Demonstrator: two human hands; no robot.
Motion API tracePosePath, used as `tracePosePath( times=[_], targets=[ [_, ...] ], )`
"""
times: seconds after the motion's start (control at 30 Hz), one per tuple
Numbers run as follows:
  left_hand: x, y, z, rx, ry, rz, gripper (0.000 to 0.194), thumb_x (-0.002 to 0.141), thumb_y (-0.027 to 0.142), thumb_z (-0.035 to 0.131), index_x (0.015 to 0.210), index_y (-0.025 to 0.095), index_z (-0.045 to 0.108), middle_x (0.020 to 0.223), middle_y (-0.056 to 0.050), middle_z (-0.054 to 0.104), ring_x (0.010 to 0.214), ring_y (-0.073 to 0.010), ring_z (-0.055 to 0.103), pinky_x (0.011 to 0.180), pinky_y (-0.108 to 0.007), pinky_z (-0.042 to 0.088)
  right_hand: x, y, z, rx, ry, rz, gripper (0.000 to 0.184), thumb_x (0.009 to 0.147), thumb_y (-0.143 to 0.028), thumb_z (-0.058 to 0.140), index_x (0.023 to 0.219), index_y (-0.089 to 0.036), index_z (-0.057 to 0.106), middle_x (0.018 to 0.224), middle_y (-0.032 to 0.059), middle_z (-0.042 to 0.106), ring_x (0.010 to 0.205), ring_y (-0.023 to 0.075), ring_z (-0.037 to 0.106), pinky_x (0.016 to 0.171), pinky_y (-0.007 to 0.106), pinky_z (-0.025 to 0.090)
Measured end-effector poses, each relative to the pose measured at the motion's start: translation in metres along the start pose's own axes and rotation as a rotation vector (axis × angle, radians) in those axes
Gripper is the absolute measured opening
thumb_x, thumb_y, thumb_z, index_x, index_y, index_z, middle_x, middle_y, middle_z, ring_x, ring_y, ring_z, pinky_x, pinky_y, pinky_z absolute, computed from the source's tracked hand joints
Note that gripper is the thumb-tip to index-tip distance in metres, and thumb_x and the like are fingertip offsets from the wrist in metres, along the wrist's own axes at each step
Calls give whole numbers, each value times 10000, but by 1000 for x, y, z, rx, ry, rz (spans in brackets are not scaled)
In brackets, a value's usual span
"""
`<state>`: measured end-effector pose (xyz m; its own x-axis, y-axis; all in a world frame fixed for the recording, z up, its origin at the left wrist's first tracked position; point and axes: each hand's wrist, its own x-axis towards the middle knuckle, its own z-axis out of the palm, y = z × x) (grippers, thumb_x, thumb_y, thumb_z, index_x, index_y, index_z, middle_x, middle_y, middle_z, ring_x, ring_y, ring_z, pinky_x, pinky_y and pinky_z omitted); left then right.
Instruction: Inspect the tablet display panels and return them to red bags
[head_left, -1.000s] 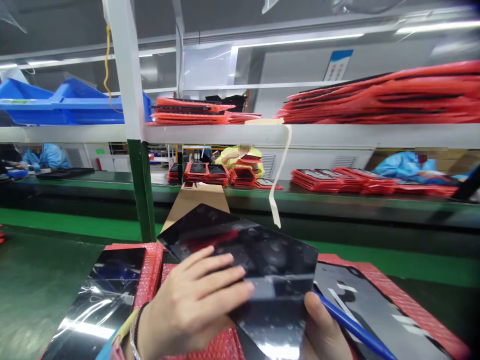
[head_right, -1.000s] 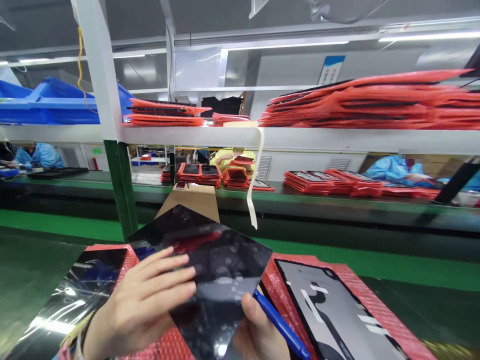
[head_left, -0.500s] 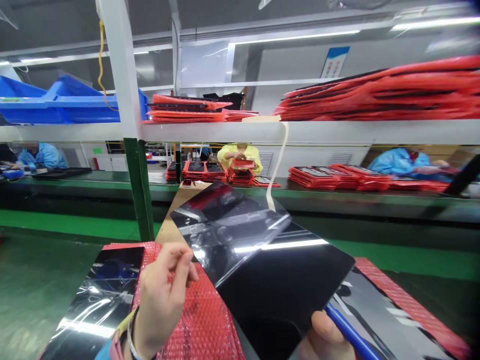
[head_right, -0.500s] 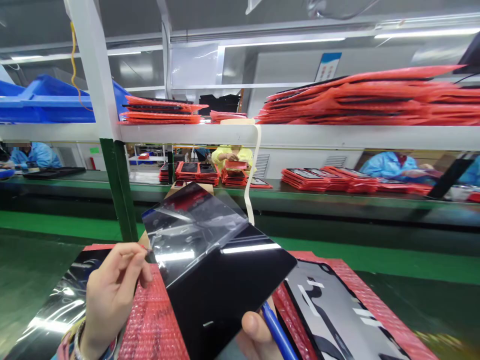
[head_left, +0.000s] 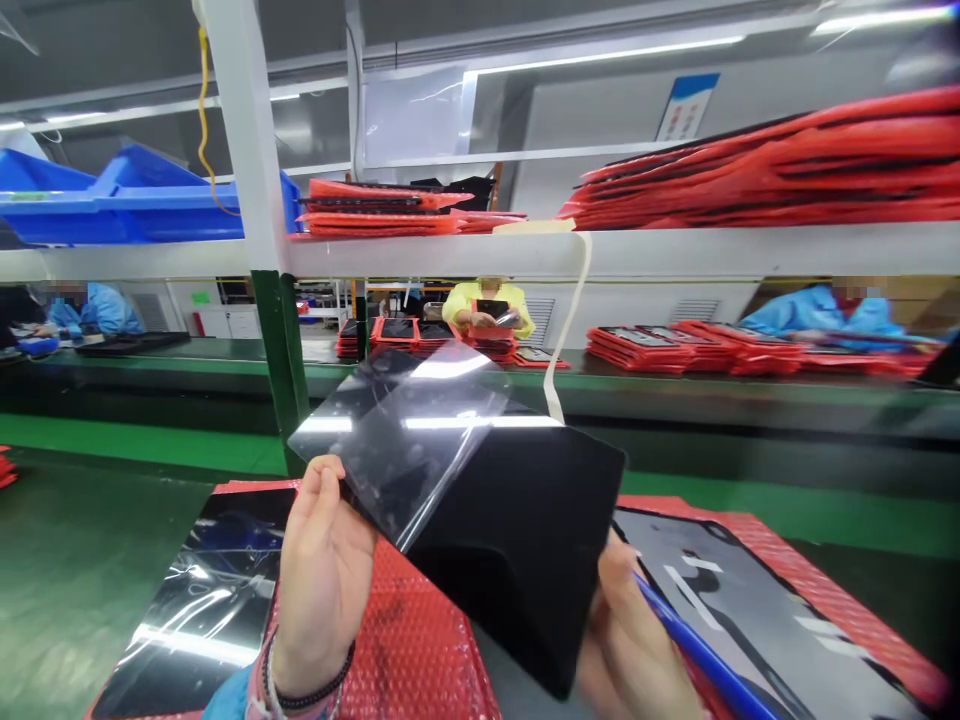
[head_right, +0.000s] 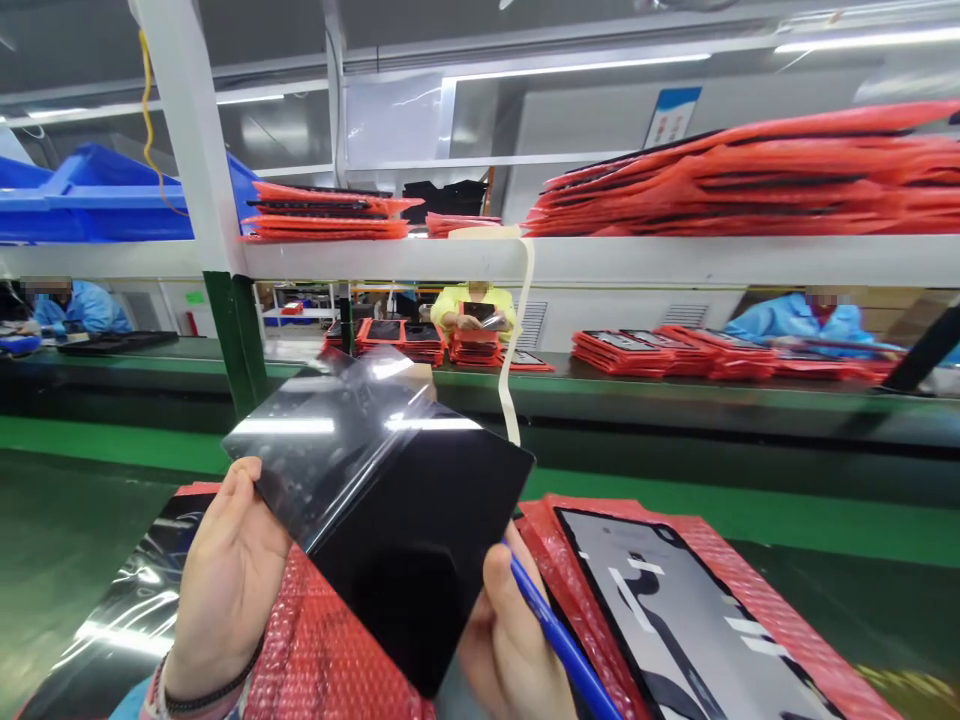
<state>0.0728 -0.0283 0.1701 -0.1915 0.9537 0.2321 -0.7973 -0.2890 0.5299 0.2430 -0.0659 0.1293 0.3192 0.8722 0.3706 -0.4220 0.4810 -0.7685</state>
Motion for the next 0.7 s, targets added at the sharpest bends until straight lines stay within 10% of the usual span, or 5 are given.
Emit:
tracePosePath(
  times=[0.3,0.57,0.7],
  targets=[
    [-19,-2,4,113,-75,259,83,887,297,602,831,241,627,725,22,637,683,-108,648,738,-223,552,-16,-3,12,-366,-61,58,959,783,-343,724,1518,-364,109,1482,53,460,1330,298,448,1065,510,420],
    [-34,-10,1,180,78,336,170,767,377,726,799,245,624,725,21,545,571,-99,527,517,-186,496,-21,-9,34,-675,162,-1,1088,690,-422,757,1534,-280,84,1623,2,87,1465,288,70,1075,442,419],
    [-34,-5,4,145,86,278,144,780,364,715,801,253,627,726,18,559,597,-108,534,531,-194,501,-21,-10,24,-681,95,-11,1058,702,-410,759,1530,-303,109,1605,-3,194,1457,284,148,1056,421,440]
  ],
)
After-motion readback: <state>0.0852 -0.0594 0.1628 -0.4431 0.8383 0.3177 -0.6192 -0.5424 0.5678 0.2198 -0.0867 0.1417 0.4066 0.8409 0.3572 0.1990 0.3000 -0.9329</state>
